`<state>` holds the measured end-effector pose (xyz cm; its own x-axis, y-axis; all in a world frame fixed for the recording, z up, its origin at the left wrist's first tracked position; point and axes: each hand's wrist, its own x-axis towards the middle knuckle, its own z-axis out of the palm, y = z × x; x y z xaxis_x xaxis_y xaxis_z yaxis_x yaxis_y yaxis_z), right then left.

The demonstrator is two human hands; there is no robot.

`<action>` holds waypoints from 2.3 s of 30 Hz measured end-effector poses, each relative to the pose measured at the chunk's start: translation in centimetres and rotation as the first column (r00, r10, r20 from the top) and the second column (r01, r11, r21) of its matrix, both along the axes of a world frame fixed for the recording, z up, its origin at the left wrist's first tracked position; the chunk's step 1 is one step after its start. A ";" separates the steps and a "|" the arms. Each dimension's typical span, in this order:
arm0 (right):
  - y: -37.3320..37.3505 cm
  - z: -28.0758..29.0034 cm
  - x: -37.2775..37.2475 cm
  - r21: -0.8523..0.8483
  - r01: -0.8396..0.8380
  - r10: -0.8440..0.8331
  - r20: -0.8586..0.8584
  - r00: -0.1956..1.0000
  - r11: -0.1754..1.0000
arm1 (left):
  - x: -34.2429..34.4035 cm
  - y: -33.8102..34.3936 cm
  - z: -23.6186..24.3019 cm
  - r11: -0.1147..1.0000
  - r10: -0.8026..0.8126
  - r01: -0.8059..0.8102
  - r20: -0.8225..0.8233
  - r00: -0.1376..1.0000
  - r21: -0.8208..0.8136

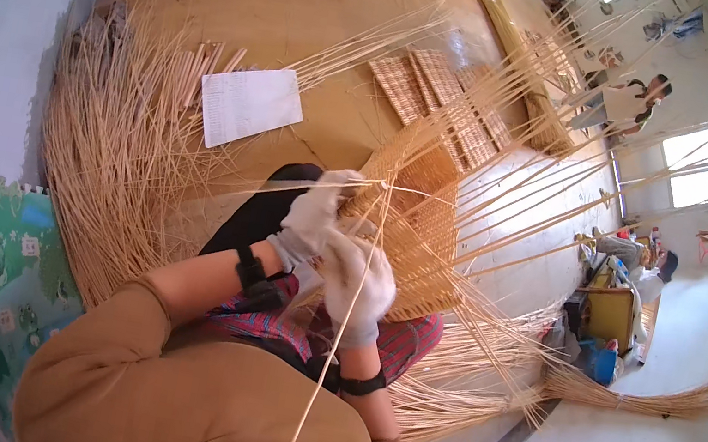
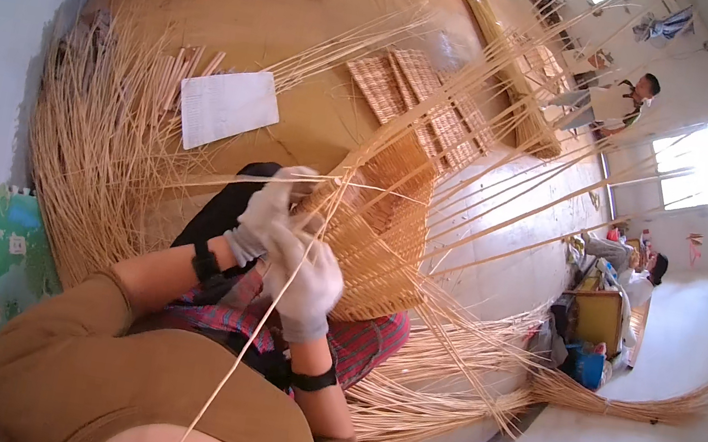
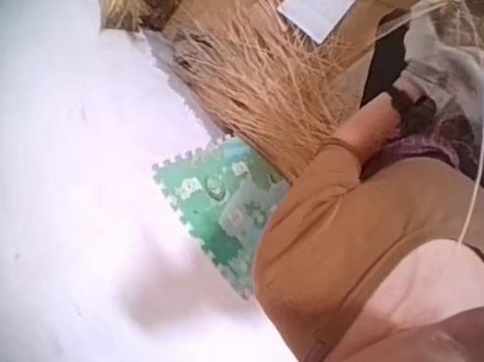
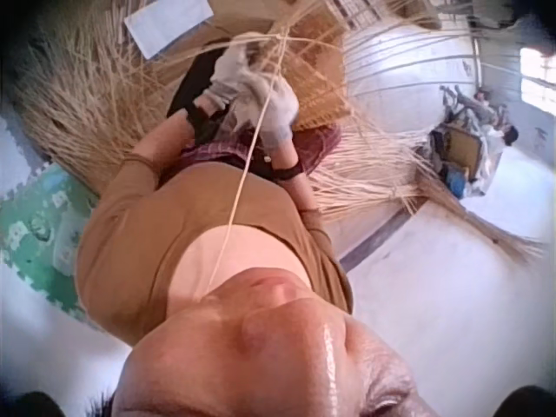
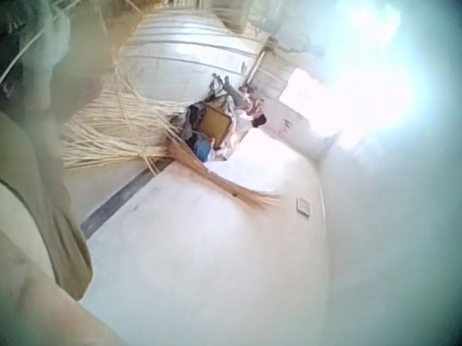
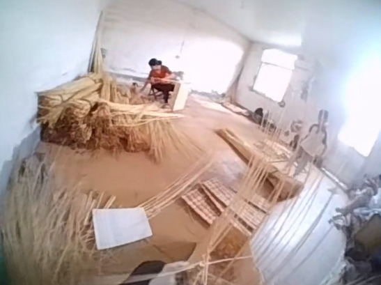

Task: Weave a rectangular basket using long strips of reed or willow.

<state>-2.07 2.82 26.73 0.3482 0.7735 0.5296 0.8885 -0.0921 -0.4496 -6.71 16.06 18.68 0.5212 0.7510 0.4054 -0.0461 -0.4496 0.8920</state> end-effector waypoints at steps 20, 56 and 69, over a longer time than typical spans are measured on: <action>-9.3 -2.2 10.7 0.190 0.673 -0.462 -0.594 0.659 0.715 | 3.3 -3.2 2.1 0.868 -0.096 0.349 -0.570 0.816 0.353; 2.3 2.7 10.5 0.268 0.512 -0.187 -0.716 0.672 0.816 | 7.1 1.1 1.0 0.926 -0.014 -0.019 -0.084 0.996 -0.378; -7.7 3.5 12.9 0.143 0.610 -0.595 -0.136 0.792 0.780 | 5.7 -6.6 5.8 0.833 -0.249 0.351 -0.275 0.929 0.429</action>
